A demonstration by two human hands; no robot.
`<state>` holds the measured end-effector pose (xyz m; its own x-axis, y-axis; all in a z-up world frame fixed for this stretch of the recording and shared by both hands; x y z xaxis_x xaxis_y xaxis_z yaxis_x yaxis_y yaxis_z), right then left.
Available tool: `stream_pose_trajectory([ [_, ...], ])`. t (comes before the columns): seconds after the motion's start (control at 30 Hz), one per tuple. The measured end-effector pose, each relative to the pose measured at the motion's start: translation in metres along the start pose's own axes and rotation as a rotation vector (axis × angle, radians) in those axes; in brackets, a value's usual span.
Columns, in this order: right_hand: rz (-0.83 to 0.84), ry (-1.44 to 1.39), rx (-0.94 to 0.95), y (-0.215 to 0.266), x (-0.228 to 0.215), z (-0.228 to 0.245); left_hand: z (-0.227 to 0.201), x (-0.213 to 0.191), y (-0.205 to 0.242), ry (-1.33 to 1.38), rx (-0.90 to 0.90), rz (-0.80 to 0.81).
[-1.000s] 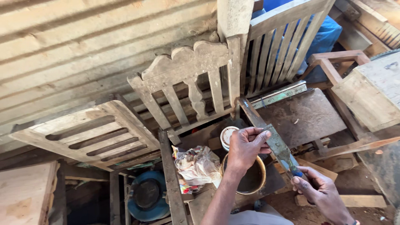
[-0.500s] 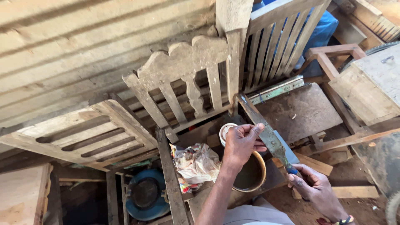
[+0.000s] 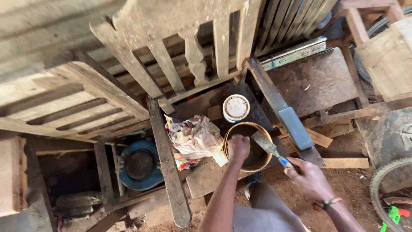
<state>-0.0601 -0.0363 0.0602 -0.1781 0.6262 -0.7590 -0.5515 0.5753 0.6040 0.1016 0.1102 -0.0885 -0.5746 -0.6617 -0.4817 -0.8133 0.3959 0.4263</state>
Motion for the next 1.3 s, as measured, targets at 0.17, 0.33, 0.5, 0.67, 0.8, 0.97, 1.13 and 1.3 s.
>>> stream_pose_trajectory([
  [0.17,0.134,0.207,0.068,-0.043,0.033,0.028,0.058,0.060,-0.020,-0.188,-0.150,0.150],
  [0.33,0.039,0.088,-0.159,-0.069,0.055,0.047,0.101,0.091,-0.046,-0.019,-0.193,0.054],
  [0.5,0.172,-0.040,0.057,-0.054,0.051,0.019,0.089,0.090,-0.034,0.220,-0.303,-0.039],
  [0.67,0.180,-0.485,0.090,-0.013,0.017,-0.013,0.026,0.051,-0.001,1.124,-0.655,-0.022],
  [0.8,0.112,-0.597,-0.006,0.019,-0.013,-0.046,-0.029,0.034,0.019,1.171,-0.358,0.133],
  [0.97,-0.034,-0.616,0.039,0.061,-0.067,-0.076,-0.091,0.050,0.017,1.090,-0.079,0.317],
  [1.13,-0.107,-0.524,0.074,0.085,-0.123,-0.082,-0.147,0.067,0.001,0.464,0.143,0.383],
  [1.3,-0.134,-0.365,0.179,0.102,-0.157,-0.062,-0.193,0.066,0.005,0.037,0.383,0.366],
])
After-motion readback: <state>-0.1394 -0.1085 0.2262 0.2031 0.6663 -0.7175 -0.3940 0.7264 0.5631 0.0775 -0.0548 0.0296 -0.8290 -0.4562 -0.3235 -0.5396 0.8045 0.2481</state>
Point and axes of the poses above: each hand's wrist, its own y-axis away from the middle knuckle, its own x-axis out of the palm, z = x × y, the point moved 3 cm from there along -y, towards the middle knuckle, and after that the axes turned 9 degrees about x, right-handed, at the moved point
